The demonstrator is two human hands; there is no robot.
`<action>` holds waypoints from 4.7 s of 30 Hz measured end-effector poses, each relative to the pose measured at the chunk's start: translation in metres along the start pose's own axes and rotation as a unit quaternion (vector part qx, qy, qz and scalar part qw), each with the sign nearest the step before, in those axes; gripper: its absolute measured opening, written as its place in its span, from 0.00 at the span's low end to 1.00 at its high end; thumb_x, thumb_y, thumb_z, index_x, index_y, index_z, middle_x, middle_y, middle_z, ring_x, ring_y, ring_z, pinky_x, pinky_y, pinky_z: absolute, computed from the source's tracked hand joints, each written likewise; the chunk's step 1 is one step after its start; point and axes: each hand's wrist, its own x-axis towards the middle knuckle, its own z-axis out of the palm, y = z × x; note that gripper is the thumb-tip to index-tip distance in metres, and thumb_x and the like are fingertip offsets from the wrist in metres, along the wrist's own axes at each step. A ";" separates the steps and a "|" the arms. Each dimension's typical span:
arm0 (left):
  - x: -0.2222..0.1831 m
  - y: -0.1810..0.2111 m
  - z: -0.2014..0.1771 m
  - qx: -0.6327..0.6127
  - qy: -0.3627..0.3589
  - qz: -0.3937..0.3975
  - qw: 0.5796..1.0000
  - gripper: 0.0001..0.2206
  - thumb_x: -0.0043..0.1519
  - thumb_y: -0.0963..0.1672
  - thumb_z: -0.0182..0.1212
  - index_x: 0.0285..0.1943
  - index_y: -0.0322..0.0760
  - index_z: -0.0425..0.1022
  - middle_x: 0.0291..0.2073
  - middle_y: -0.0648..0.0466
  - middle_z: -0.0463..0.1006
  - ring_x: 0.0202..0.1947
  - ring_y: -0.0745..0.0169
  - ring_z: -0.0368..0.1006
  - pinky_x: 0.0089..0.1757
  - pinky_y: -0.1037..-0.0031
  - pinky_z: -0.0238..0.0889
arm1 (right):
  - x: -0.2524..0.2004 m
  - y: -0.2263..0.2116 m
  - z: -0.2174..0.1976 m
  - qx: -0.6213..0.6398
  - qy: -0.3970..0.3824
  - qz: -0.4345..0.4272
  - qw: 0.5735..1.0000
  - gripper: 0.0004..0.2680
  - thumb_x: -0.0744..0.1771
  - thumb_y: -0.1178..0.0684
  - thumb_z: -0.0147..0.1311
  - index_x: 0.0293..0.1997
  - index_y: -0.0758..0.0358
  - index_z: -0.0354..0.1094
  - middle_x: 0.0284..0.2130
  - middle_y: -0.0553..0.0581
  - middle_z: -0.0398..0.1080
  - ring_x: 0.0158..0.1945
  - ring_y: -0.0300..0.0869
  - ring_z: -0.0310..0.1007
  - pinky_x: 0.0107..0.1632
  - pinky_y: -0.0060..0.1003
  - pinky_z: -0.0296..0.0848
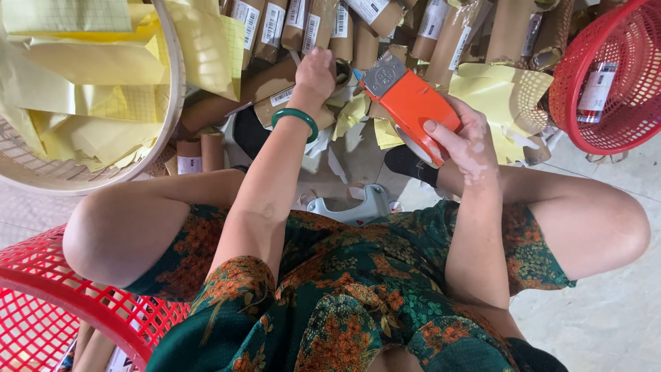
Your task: The recorder is seen taping shut cardboard tubes and sorting them into a basket.
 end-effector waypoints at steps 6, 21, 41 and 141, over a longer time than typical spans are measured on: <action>-0.005 0.002 -0.017 0.022 -0.052 0.007 0.998 0.11 0.67 0.43 0.47 0.50 0.36 0.75 0.51 0.41 0.75 0.52 0.43 0.74 0.52 0.61 0.67 | 0.001 -0.002 0.003 0.011 0.003 0.010 1.000 0.22 0.64 0.54 0.64 0.64 0.73 0.67 0.51 0.60 0.75 0.53 0.39 0.75 0.59 0.34 0.72; -0.023 0.017 -0.064 -0.063 -0.067 -0.040 0.995 0.16 0.61 0.47 0.60 0.56 0.35 0.72 0.56 0.43 0.74 0.58 0.43 0.69 0.55 0.60 0.65 | 0.003 -0.004 0.005 0.008 -0.002 0.000 1.000 0.21 0.64 0.53 0.65 0.63 0.72 0.68 0.50 0.58 0.75 0.53 0.38 0.74 0.60 0.33 0.71; -0.029 0.023 -0.060 -0.020 -0.047 -0.023 0.998 0.08 0.63 0.44 0.57 0.43 0.37 0.79 0.44 0.42 0.81 0.48 0.45 0.77 0.49 0.63 0.70 | 0.001 -0.001 0.002 0.001 0.002 -0.001 1.000 0.22 0.64 0.53 0.65 0.64 0.73 0.67 0.51 0.59 0.75 0.54 0.39 0.74 0.60 0.34 0.71; -0.112 0.049 -0.071 -0.155 0.254 0.119 0.947 0.29 0.52 0.43 0.79 0.62 0.38 0.71 0.52 0.48 0.67 0.53 0.44 0.67 0.54 0.60 0.66 | 0.034 0.101 0.054 -0.373 -0.030 -0.006 0.927 0.22 0.61 0.36 0.65 0.58 0.53 0.73 0.42 0.62 0.79 0.45 0.55 0.79 0.54 0.47 0.74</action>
